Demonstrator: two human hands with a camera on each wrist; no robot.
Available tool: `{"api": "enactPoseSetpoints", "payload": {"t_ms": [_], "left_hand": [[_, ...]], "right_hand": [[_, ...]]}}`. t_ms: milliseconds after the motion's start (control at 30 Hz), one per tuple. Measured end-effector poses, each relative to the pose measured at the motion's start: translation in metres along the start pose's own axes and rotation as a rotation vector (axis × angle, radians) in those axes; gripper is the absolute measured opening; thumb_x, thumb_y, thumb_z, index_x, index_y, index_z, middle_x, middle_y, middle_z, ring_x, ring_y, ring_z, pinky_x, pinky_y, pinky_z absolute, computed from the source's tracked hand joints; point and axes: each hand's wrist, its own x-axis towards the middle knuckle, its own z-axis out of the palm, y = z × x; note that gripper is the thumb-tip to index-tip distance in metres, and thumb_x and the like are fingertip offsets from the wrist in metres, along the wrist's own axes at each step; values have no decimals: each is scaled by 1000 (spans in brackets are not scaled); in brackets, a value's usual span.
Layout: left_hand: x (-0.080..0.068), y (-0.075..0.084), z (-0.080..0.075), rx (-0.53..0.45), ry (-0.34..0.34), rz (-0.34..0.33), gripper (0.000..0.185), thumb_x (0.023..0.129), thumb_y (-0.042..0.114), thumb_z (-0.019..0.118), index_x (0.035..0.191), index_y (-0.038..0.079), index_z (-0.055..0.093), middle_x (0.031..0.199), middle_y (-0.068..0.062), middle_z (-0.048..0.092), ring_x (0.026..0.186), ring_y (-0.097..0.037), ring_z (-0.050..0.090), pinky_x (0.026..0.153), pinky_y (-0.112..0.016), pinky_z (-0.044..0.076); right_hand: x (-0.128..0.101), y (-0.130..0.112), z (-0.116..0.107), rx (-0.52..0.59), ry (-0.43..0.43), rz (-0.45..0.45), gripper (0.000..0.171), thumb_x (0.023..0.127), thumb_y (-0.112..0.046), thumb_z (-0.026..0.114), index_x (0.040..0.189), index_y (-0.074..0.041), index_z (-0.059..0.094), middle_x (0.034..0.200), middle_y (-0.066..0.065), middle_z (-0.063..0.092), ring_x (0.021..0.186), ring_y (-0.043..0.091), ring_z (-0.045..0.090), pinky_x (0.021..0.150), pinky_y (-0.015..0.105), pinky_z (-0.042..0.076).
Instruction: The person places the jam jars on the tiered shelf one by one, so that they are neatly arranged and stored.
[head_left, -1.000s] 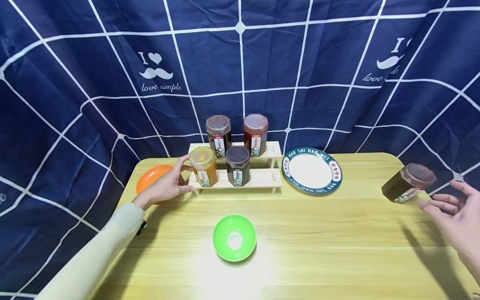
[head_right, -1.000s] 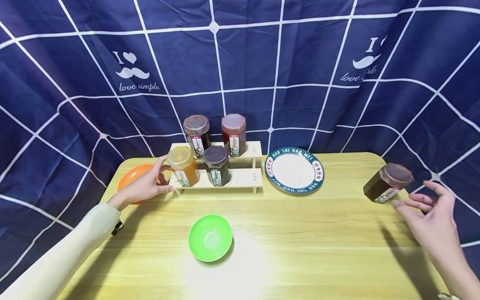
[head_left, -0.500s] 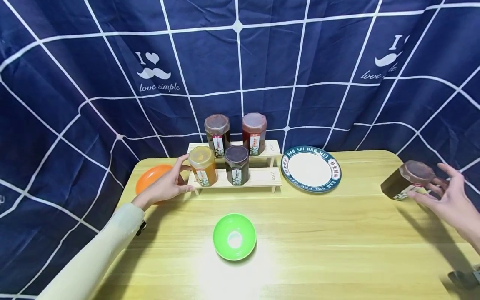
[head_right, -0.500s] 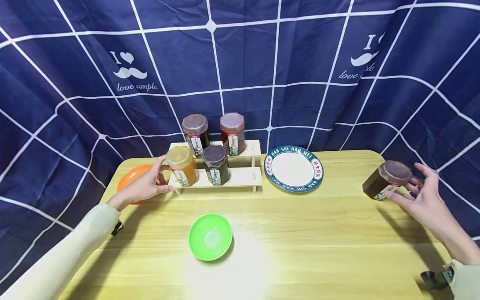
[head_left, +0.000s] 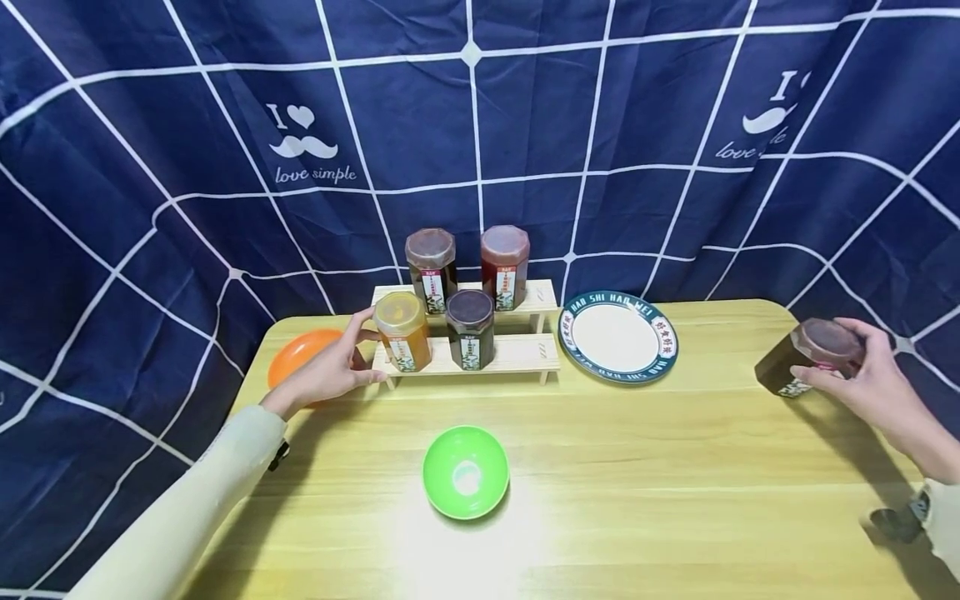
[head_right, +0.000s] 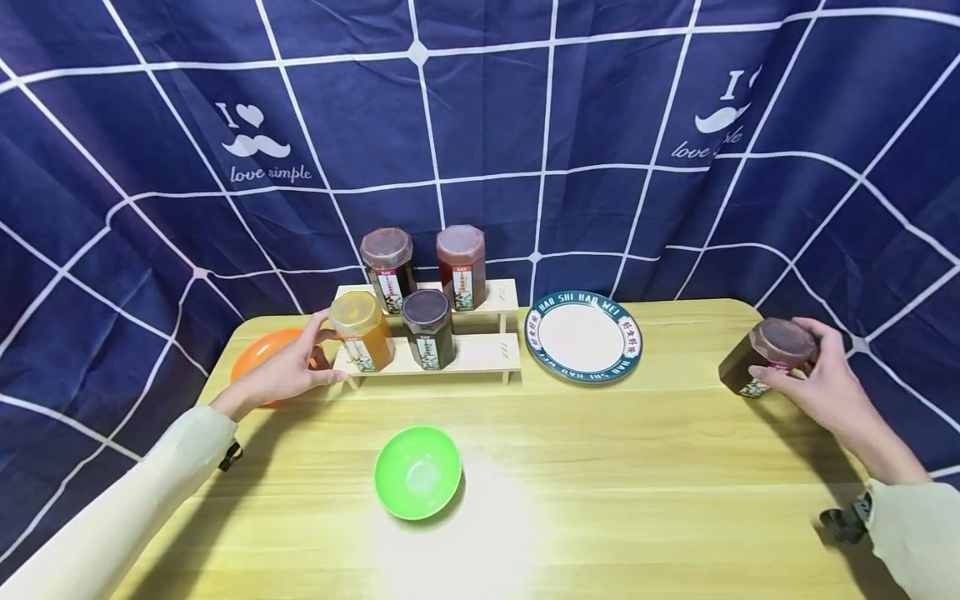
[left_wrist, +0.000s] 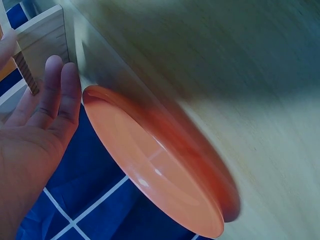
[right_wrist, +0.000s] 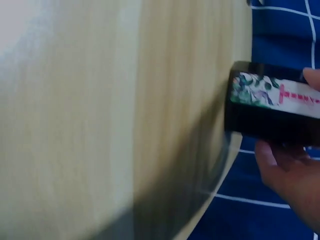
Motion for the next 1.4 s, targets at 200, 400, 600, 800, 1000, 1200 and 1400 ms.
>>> {"api": "enactPoseSetpoints", "payload": {"t_ms": [200, 400, 600, 800, 1000, 1200, 1400], "left_hand": [[0, 0, 0, -1, -1, -10, 105, 94, -1, 85, 170, 21, 16, 147, -28, 61, 78, -25, 69, 74, -36, 58], [1, 1, 1, 0, -9, -12, 105, 94, -1, 85, 170, 21, 15, 148, -27, 61, 79, -26, 69, 75, -36, 58], [1, 2, 2, 13, -1, 3, 105, 94, 0, 85, 169, 18, 15, 147, -29, 61, 78, -26, 68, 73, -36, 57], [1, 1, 2, 6, 1, 13, 104, 94, 1, 86, 169, 18, 16, 146, -29, 61, 78, -27, 68, 74, -38, 57], [-1, 2, 0, 3, 2, -9, 105, 94, -1, 85, 169, 19, 15, 147, -28, 61, 80, -27, 68, 76, -39, 57], [0, 1, 0, 10, 1, -9, 105, 94, -1, 85, 170, 20, 15, 147, -27, 61, 80, -27, 68, 77, -40, 57], [-1, 0, 2, 2, 5, 0, 105, 94, -2, 85, 170, 18, 15, 146, -30, 60, 79, -27, 68, 75, -38, 57]], "right_hand": [[-1, -2, 9, -110, 88, 50, 85, 89, 11, 82, 147, -32, 37, 107, -27, 63, 85, -12, 64, 75, 5, 48], [-12, -6, 12, -376, 145, 178, 101, 91, -23, 91, 169, -19, 29, 107, -29, 50, 88, -17, 46, 74, 9, 35], [-18, -16, 17, -443, 201, 253, 107, 90, -32, 92, 168, -14, 22, 98, -32, 52, 83, -19, 42, 71, 21, 34], [-21, -21, 20, -421, 190, 231, 108, 88, -30, 93, 167, -10, 23, 92, -41, 48, 80, -25, 46, 68, 15, 35], [-25, -29, 28, -375, 150, 177, 105, 87, -29, 96, 167, -18, 29, 98, -40, 54, 83, -25, 53, 69, 6, 37], [-32, -45, 43, -320, 143, 131, 101, 86, -25, 97, 165, -22, 35, 101, -37, 60, 83, -22, 60, 71, 4, 44], [-38, -67, 63, -266, 168, 91, 98, 83, -16, 98, 162, -21, 40, 107, -23, 60, 82, -16, 63, 72, 4, 48]]}}
